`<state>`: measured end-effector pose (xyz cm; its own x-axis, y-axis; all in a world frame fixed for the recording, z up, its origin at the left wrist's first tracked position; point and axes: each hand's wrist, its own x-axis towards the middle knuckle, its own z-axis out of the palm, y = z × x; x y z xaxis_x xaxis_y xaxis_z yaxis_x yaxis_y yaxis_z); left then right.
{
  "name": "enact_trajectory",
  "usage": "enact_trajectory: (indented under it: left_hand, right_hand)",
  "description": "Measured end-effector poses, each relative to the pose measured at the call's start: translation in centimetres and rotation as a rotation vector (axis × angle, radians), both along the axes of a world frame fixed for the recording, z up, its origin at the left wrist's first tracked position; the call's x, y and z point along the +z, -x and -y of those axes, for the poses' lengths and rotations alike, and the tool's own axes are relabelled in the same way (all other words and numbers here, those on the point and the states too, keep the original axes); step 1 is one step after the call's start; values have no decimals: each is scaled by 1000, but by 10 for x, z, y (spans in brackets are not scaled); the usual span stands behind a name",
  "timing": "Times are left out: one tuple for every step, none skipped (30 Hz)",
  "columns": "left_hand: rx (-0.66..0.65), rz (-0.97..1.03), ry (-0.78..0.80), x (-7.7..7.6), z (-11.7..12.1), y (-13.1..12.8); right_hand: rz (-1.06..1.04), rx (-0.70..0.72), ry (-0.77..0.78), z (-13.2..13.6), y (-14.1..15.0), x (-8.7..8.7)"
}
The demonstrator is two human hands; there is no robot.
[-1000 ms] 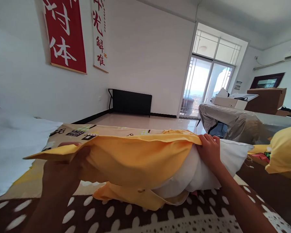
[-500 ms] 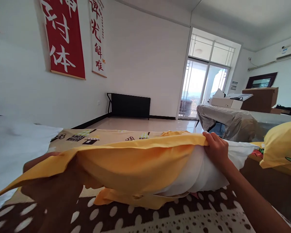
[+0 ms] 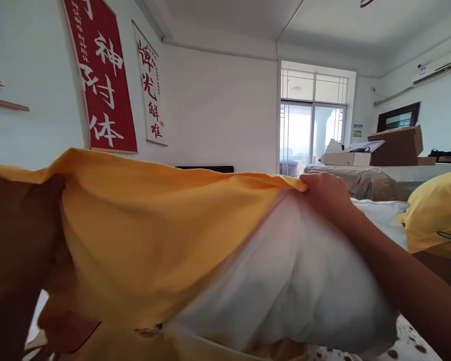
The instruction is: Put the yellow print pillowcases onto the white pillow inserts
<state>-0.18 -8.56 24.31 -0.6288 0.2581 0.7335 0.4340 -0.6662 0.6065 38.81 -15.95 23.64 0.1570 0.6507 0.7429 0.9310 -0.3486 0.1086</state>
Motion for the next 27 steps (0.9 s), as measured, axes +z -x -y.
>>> enact_trajectory:
  left_hand:
    - [55,-24,55,7,-9,5]
    - [105,-67,144,11,-20,9]
    - [162,-127,260,12,-34,14]
    - [205,-224,404,8,-49,17]
    - [198,-360,547,0,-64,20]
    - [185,-466,709,-11,-78,22]
    - [143,-526,812,-26,-89,23]
    - [104,-568,880,-42,-97,23]
    - [77,-600,920,-60,-102,21]
    - [76,-618,941,-77,-103,18]
    - [65,-650,939,-94,-101,14]
    - [32,-701,918,-109,-97,7]
    - [-31,-771,889,-122,-91,-1]
    - [-111,-849,860,-133,-83,-11]
    - [-202,-935,826,-142,-73,-22]
    - [-296,-1026,789,-149,-63,-34]
    - [-390,-1126,744,-155,-52,-46]
    - [-479,-1237,691,-160,-42,-58]
    - [-557,-1341,638,-165,-32,-69]
    - [-625,-1441,586,-169,-23,-79]
    - [-672,-1530,542,-173,-16,-87]
    - [-697,-1598,510,-177,-10,-95]
    - [-704,-1653,490,-180,-6,-100]
    - [-698,-1691,480,-184,-4,-105]
    - [-682,-1708,480,-187,-4,-108]
    - [-664,-1711,491,-189,-4,-111]
    - [-650,-1710,510,-190,-6,-113]
  right_hand:
    - [-17,3,87,-10,4,5]
    - [-24,16,158,-24,9,7]
    - [-28,32,215,-39,13,6]
    - [-33,50,264,-55,16,1]
    - [-41,72,308,-71,20,-6]
    - [-50,93,355,-85,25,-17]
    - [-58,121,401,-97,30,-31]
    - [-63,157,444,-105,35,-47]
    - [-65,201,483,-110,40,-64]
    - [-63,252,518,-112,46,-81]
    - [-57,306,547,-112,51,-98]
    - [-47,357,572,-110,56,-113]
    - [-36,403,594,-106,60,-127]
    - [-18,448,610,-102,63,-138]
    - [4,493,612,-97,65,-146]
    - [30,544,600,-91,66,-152]
    - [56,602,575,-84,66,-156]
    - [77,666,544,-77,65,-159]
    - [91,733,517,-69,64,-161]
    - [95,794,508,-60,62,-163]
    - [92,843,523,-50,60,-166]
    - [85,881,555,-40,57,-170]
    - [79,905,593,-31,53,-175]
    - [84,922,632,-22,49,-182]
    - [100,926,655,-15,45,-190]
    - [129,919,655,-10,39,-199]
    - [167,894,630,-7,34,-208]
